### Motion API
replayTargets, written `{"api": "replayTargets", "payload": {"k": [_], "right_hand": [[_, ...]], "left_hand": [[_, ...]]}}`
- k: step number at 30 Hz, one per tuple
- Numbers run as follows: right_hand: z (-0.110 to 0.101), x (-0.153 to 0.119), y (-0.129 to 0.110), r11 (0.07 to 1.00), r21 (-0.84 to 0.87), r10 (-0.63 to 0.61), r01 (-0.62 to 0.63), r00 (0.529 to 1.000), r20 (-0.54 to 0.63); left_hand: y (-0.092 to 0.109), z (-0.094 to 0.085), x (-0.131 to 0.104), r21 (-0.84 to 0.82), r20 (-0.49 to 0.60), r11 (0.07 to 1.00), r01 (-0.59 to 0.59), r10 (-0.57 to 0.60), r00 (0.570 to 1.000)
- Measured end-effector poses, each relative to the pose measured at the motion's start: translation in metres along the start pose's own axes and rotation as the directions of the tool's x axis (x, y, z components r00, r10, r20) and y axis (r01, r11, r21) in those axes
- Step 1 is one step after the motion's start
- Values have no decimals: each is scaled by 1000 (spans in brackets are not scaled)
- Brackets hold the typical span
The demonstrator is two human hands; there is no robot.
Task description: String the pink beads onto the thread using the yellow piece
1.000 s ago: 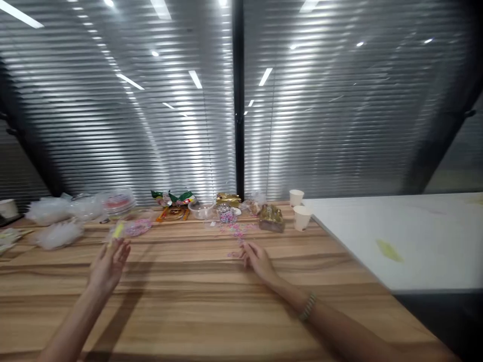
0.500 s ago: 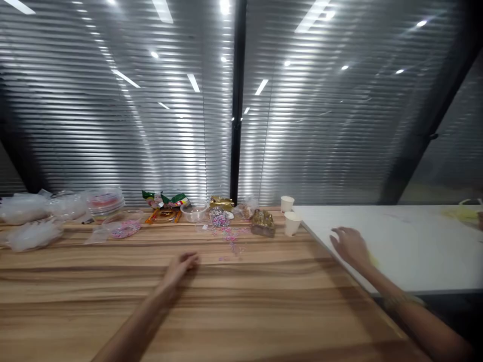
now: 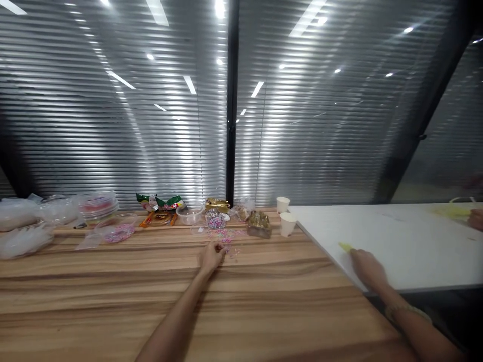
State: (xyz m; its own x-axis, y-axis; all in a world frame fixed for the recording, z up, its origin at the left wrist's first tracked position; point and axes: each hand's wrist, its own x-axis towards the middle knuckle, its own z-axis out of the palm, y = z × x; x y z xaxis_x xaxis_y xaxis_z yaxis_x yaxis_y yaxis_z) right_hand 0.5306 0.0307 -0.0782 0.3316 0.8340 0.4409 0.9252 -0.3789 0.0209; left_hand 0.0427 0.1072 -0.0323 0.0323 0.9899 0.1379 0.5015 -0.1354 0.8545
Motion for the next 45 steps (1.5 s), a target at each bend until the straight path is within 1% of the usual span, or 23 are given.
{"api": "replayTargets", "payload": {"k": [2, 4, 7, 8, 9, 11, 13, 14, 16, 17, 19, 20, 22, 24, 25, 26, 27, 28, 31, 33, 35, 40, 45], "right_hand": [[-7, 5, -4, 1000, 19, -12, 11, 995, 100], [-15, 10, -6, 994, 81, 58, -71, 987, 150], [-33, 4, -17, 928, 284, 212, -241, 969, 129], [-41, -2, -25, 894, 372, 228, -250, 968, 101], [-51, -10, -37, 861, 459, 203, -220, 975, 86], [-72, -31, -69, 780, 614, 77, -121, 992, 98], [-94, -53, -113, 670, 742, -97, -19, 989, 113], [-104, -63, -138, 597, 802, -194, 14, 973, 127], [-119, -78, -189, 458, 888, -330, 47, 936, 120], [-125, -84, -213, 397, 915, -394, 65, 913, 106], [-133, -90, -251, 335, 934, -512, 124, 856, 70], [-137, -92, -265, 318, 932, -587, 176, 808, 48], [-145, -93, -283, 279, 918, -731, 281, 682, 14], [-154, -94, -293, 264, 892, -823, 366, 568, 10], [-159, -94, -296, 261, 878, -848, 402, 530, 9], [-163, -94, -300, 254, 863, -860, 436, 510, -5], [-165, -95, -304, 248, 848, -861, 469, 507, -29], [-166, -97, -308, 245, 831, -854, 500, 516, -58], [-158, -107, -319, 283, 754, -806, 593, 573, -148], [-149, -115, -322, 345, 698, -778, 627, 607, -162], [-142, -122, -320, 387, 673, -772, 630, 621, -137], [-139, -130, -315, 389, 693, -775, 608, 622, -110], [-135, -132, -317, 349, 679, -806, 646, 576, -134]], "left_hand": [[-7, -5, -4, -99, 10, 995, -15, 16, 1000], [-14, -13, -10, -193, 18, 981, -29, 33, 999], [-22, -24, -18, -297, 34, 954, -37, 49, 998], [-24, -26, -21, -334, 36, 942, -33, 48, 998], [-25, -28, -23, -371, 38, 928, -26, 43, 998], [-25, -28, -25, -433, 39, 902, -11, 31, 999], [-23, -27, -26, -457, 48, 889, 3, 22, 999], [-21, -26, -27, -452, 52, 892, 5, 20, 998], [-18, -27, -29, -445, 57, 896, 2, 26, 998], [-17, -28, -30, -441, 59, 898, -4, 33, 998], [-15, -29, -33, -433, 67, 901, -11, 44, 997], [-15, -29, -34, -432, 74, 902, -9, 45, 996], [-17, -29, -35, -422, 88, 906, -10, 53, 995], [-19, -28, -35, -394, 83, 919, -36, 74, 994], [-20, -27, -35, -377, 70, 925, -53, 86, 994], [-20, -27, -35, -362, 54, 930, -69, 95, 994], [-20, -27, -35, -350, 36, 933, -80, 98, 994], [-20, -27, -36, -346, 20, 935, -83, 96, 995], [-18, -30, -37, -332, 2, 939, -88, 94, 996], [-17, -31, -39, -303, -6, 949, -90, 92, 996], [-16, -33, -40, -261, -16, 961, -96, 95, 995], [-17, -36, -41, -210, -4, 973, -95, 97, 995], [-15, -39, -46, -206, 17, 976, -65, 70, 997]]}}
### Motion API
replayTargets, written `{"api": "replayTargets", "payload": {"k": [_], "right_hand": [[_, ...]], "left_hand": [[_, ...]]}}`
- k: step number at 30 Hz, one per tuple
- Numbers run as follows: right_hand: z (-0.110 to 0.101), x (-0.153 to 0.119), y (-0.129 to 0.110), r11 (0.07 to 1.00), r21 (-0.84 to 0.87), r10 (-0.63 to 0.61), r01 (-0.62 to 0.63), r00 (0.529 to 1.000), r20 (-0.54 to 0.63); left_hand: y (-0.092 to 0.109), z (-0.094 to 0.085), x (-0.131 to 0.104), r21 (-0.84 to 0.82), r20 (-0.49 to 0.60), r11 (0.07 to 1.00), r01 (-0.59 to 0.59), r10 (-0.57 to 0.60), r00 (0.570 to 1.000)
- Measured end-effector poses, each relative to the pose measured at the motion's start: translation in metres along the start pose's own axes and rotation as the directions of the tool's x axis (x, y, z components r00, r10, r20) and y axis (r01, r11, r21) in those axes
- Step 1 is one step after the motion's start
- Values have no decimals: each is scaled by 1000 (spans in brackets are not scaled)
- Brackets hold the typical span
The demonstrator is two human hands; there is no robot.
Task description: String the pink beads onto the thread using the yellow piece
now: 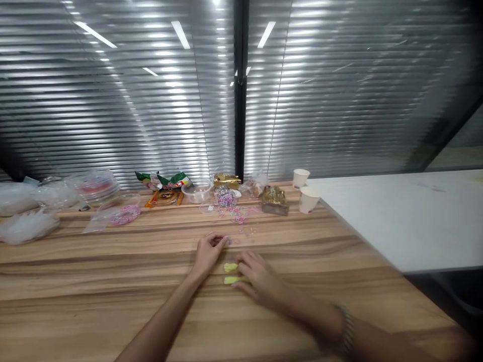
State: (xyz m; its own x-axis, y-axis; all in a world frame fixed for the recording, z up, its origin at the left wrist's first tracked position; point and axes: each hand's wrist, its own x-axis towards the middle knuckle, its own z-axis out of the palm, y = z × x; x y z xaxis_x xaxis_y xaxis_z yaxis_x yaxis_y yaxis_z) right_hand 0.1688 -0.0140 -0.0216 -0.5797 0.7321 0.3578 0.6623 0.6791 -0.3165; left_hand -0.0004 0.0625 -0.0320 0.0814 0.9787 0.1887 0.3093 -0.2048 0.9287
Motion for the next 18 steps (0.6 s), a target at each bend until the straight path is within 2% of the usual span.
{"api": "replayTargets", "payload": {"k": [6, 18], "right_hand": [[3, 4, 4, 998, 52, 30, -29, 999, -25], [0, 9, 4, 994, 89, 66, -61, 996, -59]], "left_hand": [[5, 1, -8, -29, 19, 1000, -12, 12, 1000], [6, 3, -7, -54, 13, 998, -22, 23, 1000]]}}
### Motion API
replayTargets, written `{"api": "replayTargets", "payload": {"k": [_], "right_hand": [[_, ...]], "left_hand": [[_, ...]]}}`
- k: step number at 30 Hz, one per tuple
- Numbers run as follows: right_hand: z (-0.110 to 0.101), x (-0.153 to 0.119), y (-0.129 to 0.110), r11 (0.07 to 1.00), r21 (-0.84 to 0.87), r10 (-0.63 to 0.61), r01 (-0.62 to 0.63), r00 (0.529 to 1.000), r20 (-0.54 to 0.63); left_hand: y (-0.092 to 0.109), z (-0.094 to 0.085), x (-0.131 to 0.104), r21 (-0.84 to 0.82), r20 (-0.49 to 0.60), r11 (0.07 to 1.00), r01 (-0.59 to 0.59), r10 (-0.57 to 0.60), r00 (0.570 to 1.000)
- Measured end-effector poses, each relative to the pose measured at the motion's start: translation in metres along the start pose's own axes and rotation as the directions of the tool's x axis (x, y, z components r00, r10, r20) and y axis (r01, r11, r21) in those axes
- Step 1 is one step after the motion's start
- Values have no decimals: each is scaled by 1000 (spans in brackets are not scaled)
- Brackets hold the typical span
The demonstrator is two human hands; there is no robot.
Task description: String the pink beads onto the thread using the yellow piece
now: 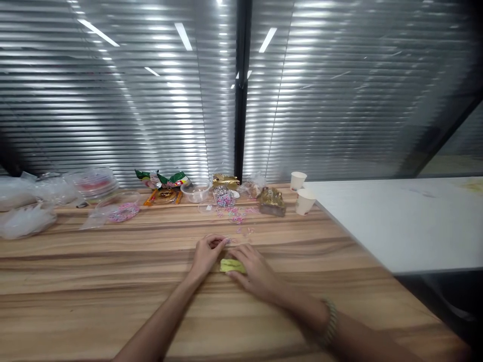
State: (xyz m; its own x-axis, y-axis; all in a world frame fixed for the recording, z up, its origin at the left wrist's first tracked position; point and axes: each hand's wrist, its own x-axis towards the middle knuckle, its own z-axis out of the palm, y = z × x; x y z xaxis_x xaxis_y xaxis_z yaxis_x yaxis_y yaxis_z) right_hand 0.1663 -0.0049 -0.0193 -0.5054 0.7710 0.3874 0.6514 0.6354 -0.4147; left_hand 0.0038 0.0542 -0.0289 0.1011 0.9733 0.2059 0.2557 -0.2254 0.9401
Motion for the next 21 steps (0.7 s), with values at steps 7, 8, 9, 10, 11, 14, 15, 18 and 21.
{"api": "replayTargets", "payload": {"k": [7, 8, 9, 10, 11, 14, 15, 18, 21], "right_hand": [[8, 0, 9, 994, 38, -102, 102, 995, 11], [9, 0, 10, 994, 46, -104, 104, 994, 8], [10, 0, 11, 994, 50, -103, 102, 995, 4], [10, 0, 11, 994, 51, -101, 101, 995, 1], [10, 0, 11, 994, 54, -96, 96, 995, -4], [9, 0, 11, 991, 107, -72, 77, 996, -50], [8, 0, 10, 987, 147, -61, 71, 995, -73], [6, 0, 12, 951, 308, 66, -16, 986, -152], [7, 2, 17, 885, 433, 278, -170, 940, -200]], "left_hand": [[-5, 0, 1, -4, -1, 1000, -15, 15, 1000], [-5, 1, 1, -13, 1, 1000, -8, 8, 1000], [-4, 1, 1, -28, 3, 1000, 3, -3, 1000], [-3, 2, 0, -51, 5, 999, 20, -19, 1000], [-2, 3, -1, -86, 8, 995, 45, -45, 999], [4, 7, -6, -259, 35, 953, 159, -155, 987], [6, 8, -8, -311, 49, 931, 192, -186, 981], [14, 11, -14, -385, 71, 896, 222, -211, 975], [21, 13, -18, -373, 79, 903, 214, -199, 977]]}}
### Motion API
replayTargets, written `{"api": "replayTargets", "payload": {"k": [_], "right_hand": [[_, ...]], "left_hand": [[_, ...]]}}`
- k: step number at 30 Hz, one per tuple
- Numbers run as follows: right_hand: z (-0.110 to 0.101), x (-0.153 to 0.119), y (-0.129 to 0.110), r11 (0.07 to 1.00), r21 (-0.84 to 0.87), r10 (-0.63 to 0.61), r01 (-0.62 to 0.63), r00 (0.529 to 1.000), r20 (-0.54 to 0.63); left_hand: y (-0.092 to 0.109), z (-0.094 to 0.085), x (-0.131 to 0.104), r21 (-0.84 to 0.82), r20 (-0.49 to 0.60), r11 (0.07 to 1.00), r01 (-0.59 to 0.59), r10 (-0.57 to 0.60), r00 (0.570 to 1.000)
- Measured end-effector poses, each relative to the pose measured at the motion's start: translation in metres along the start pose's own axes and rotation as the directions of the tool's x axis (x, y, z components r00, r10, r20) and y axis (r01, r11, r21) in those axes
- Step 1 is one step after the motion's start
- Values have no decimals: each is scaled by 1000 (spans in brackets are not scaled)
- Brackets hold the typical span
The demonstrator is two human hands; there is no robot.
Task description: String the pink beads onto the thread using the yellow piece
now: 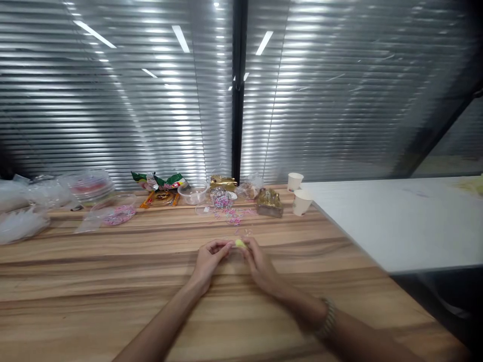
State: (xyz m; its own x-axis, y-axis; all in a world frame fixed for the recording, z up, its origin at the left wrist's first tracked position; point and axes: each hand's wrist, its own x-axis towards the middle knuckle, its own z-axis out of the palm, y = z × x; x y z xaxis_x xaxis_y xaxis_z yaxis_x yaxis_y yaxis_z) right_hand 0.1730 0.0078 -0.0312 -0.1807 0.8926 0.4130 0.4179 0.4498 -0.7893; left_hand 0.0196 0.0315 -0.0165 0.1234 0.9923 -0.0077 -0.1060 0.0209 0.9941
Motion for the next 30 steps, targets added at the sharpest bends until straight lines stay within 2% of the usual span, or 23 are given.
{"api": "replayTargets", "payload": {"k": [2, 6, 11, 15, 22, 28, 30], "right_hand": [[0, 2, 3, 997, 47, 64, -63, 998, -12], [1, 4, 5, 985, 132, 103, -112, 992, 69], [1, 3, 2, 986, 115, 107, -118, 989, 100], [2, 3, 3, 993, 51, 99, -103, 992, 72], [4, 6, 8, 994, 6, 113, -114, 993, 15], [4, 6, 6, 994, -6, 111, -111, 993, -28], [4, 6, 5, 994, 4, 110, -109, 994, -21]], "left_hand": [[1, 2, -2, 13, 10, 1000, 10, -10, 1000], [-2, 3, -2, 2, 32, 1000, 2, -2, 999], [-9, 2, -1, -51, 87, 999, 13, -9, 996], [-12, 1, 1, -64, 132, 998, 21, -13, 991], [-7, 3, -1, 10, 177, 1000, 16, -18, 984], [-7, 5, -1, 72, 158, 997, -30, 18, 987], [-6, 5, -1, 73, 180, 995, -73, 59, 982]]}}
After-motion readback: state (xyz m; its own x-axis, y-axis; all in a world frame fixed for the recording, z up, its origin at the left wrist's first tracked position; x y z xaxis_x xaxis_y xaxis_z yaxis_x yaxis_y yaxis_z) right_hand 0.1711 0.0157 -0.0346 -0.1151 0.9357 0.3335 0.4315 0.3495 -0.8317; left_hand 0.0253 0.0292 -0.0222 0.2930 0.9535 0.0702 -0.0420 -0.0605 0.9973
